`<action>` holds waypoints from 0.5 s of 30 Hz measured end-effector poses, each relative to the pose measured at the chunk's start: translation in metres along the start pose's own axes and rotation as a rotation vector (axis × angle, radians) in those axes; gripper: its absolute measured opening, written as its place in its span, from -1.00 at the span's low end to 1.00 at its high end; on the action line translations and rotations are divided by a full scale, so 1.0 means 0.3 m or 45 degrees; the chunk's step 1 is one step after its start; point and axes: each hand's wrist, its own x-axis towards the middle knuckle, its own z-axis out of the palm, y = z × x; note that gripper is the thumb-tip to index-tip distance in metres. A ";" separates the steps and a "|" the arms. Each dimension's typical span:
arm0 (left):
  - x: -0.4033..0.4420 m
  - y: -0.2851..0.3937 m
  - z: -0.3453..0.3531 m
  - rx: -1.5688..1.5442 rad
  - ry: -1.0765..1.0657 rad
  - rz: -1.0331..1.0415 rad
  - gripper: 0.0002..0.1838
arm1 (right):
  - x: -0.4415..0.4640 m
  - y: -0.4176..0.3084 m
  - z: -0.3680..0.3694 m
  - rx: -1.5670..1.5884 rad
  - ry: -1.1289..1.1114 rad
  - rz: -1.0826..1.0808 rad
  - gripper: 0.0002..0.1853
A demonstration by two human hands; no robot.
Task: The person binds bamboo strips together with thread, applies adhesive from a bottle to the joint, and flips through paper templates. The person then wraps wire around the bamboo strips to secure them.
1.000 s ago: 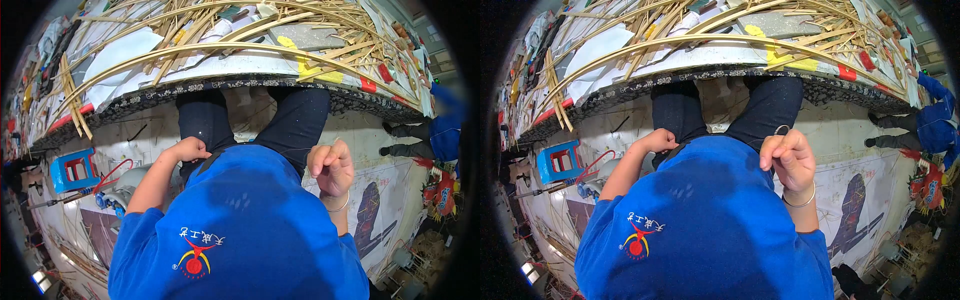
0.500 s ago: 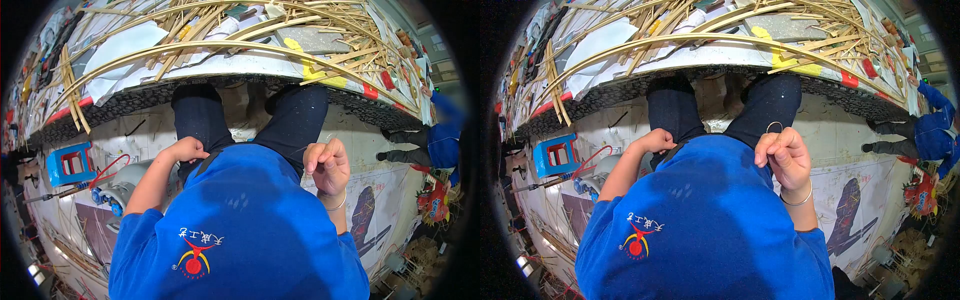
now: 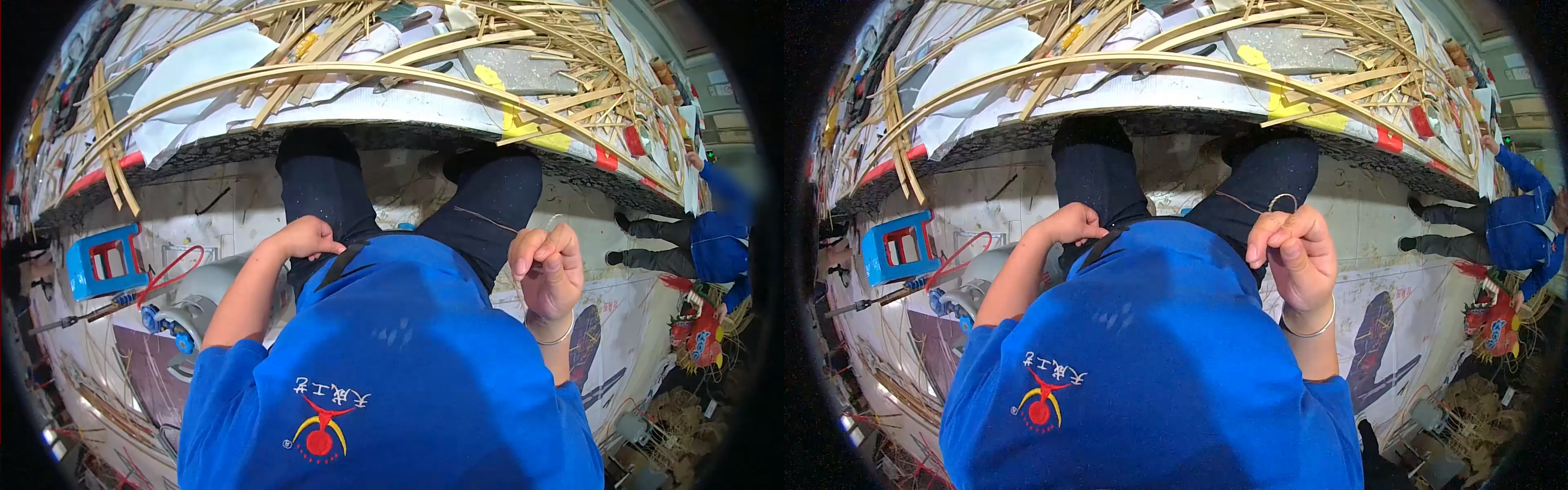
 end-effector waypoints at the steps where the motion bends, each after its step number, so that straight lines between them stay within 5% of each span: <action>1: 0.003 -0.003 -0.001 0.004 -0.006 -0.001 -0.58 | 0.002 0.000 -0.006 -0.006 0.008 -0.001 -0.82; 15: 0.029 0.001 -0.018 0.073 -0.050 -0.037 -0.57 | 0.065 0.071 -0.014 -0.281 0.182 0.121 -0.91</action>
